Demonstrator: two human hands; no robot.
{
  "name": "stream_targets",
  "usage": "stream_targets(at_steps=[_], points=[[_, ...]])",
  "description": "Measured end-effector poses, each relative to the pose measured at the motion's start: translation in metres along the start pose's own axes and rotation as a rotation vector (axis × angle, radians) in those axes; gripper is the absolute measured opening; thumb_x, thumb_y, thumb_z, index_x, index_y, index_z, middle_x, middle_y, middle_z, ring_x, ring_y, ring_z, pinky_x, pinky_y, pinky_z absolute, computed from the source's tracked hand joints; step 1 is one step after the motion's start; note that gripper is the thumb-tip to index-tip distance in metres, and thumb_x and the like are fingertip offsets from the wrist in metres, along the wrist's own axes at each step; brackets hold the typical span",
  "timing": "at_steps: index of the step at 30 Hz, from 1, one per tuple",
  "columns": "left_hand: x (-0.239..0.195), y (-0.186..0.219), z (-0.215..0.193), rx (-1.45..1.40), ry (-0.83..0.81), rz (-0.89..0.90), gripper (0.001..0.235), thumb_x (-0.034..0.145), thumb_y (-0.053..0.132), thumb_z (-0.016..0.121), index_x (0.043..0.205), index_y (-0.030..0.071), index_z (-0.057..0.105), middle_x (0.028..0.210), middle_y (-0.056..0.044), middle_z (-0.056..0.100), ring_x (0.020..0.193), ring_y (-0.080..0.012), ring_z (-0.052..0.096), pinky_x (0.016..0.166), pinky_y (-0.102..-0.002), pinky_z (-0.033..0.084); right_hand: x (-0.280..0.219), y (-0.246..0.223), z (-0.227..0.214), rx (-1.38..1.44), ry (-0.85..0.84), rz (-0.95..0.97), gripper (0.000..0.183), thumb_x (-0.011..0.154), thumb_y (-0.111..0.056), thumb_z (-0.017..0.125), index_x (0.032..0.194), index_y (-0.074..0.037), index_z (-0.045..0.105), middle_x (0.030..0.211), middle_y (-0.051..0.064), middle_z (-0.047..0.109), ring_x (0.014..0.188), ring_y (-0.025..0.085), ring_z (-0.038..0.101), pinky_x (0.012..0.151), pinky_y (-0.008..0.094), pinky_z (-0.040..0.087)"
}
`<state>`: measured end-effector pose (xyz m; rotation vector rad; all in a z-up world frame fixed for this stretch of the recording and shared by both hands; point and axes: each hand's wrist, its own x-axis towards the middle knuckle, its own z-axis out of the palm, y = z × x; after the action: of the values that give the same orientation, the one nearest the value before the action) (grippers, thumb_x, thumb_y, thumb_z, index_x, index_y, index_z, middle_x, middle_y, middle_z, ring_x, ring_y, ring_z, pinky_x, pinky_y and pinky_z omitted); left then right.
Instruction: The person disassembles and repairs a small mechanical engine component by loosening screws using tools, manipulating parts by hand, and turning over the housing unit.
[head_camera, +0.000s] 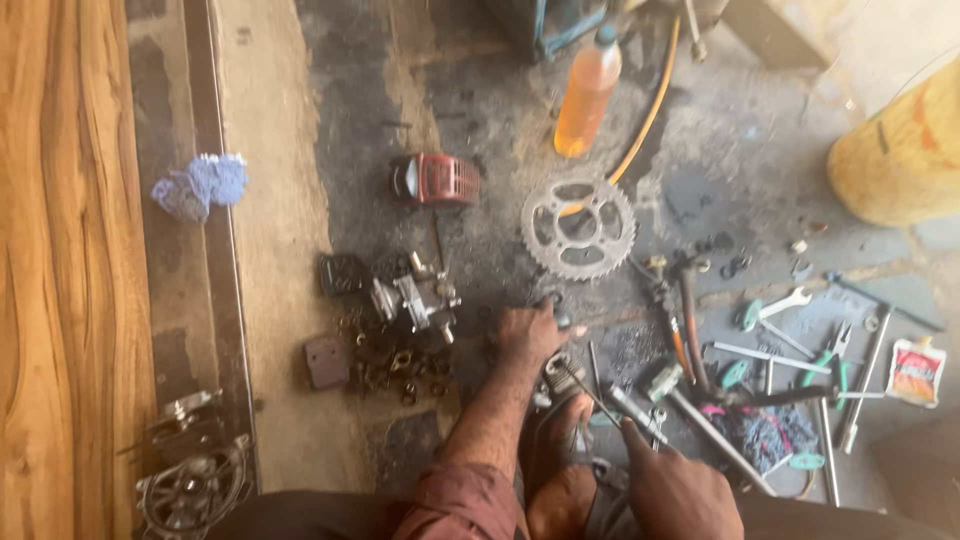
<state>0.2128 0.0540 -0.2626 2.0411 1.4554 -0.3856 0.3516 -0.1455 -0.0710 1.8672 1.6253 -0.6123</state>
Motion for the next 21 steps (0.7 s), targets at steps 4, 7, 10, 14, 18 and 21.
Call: stream_targets(at_steps=[4, 7, 10, 14, 18, 21], points=[[-0.003, 0.004, -0.002, 0.066, -0.085, 0.002, 0.106, 0.090, 0.087, 0.036, 0.163, 0.012, 0.025, 0.125, -0.023, 0.069, 0.104, -0.0337, 0.073, 0.101, -0.050, 0.054, 0.023, -0.019, -0.033, -0.146, 0.190, -0.206, 0.029, 0.098, -0.022, 0.050, 0.123, -0.010, 0.057, 0.090, 0.010, 0.076, 0.075, 0.026, 0.076, 0.061, 0.042, 0.062], [0.005, 0.000, 0.001, 0.044, -0.082, -0.007, 0.105, 0.089, 0.087, 0.037, 0.161, 0.012, 0.023, 0.129, -0.023, 0.065, 0.108, -0.0362, 0.069, 0.101, -0.053, 0.052, 0.016, -0.020, -0.025, -0.130, -0.044, -0.114, 0.047, 0.108, -0.023, 0.039, 0.153, -0.014, 0.041, 0.088, 0.008, 0.080, 0.075, 0.024, 0.076, 0.062, 0.041, 0.062], [0.004, -0.002, 0.002, 0.020, -0.039, 0.003, 0.106, 0.089, 0.087, 0.040, 0.160, 0.010, 0.025, 0.124, -0.021, 0.069, 0.106, -0.0352, 0.069, 0.098, -0.051, 0.053, 0.002, -0.011, 0.012, -0.004, -0.083, 0.018, 0.066, 0.098, -0.024, 0.046, 0.160, -0.032, 0.025, 0.097, 0.017, 0.074, 0.079, 0.028, 0.077, 0.069, 0.044, 0.062], [-0.007, 0.003, -0.011, 0.082, -0.137, -0.021, 0.105, 0.092, 0.087, 0.036, 0.163, 0.010, 0.026, 0.117, -0.022, 0.073, 0.095, -0.0318, 0.074, 0.085, -0.046, 0.061, -0.015, -0.024, 0.043, 0.006, -0.032, 0.147, 0.067, 0.103, -0.026, 0.039, 0.165, -0.040, 0.017, 0.109, 0.014, 0.070, 0.073, 0.020, 0.080, 0.064, 0.039, 0.066], [-0.009, 0.006, -0.016, 0.045, -0.132, -0.061, 0.100, 0.090, 0.082, 0.036, 0.164, 0.015, 0.024, 0.111, -0.017, 0.076, 0.085, -0.0276, 0.077, 0.078, -0.044, 0.064, 0.000, -0.012, -0.004, -0.045, -0.095, 0.018, 0.066, 0.099, -0.019, 0.044, 0.162, -0.024, 0.025, 0.094, 0.012, 0.075, 0.080, 0.025, 0.078, 0.068, 0.040, 0.062], [-0.004, 0.006, -0.008, 0.141, -0.124, -0.041, 0.103, 0.092, 0.088, 0.033, 0.164, 0.015, 0.021, 0.113, -0.018, 0.073, 0.087, -0.0279, 0.075, 0.081, -0.045, 0.061, 0.021, -0.021, -0.028, -0.167, 0.049, -0.124, 0.032, 0.098, -0.020, 0.048, 0.129, -0.014, 0.054, 0.090, 0.009, 0.077, 0.081, 0.026, 0.077, 0.064, 0.040, 0.061]])
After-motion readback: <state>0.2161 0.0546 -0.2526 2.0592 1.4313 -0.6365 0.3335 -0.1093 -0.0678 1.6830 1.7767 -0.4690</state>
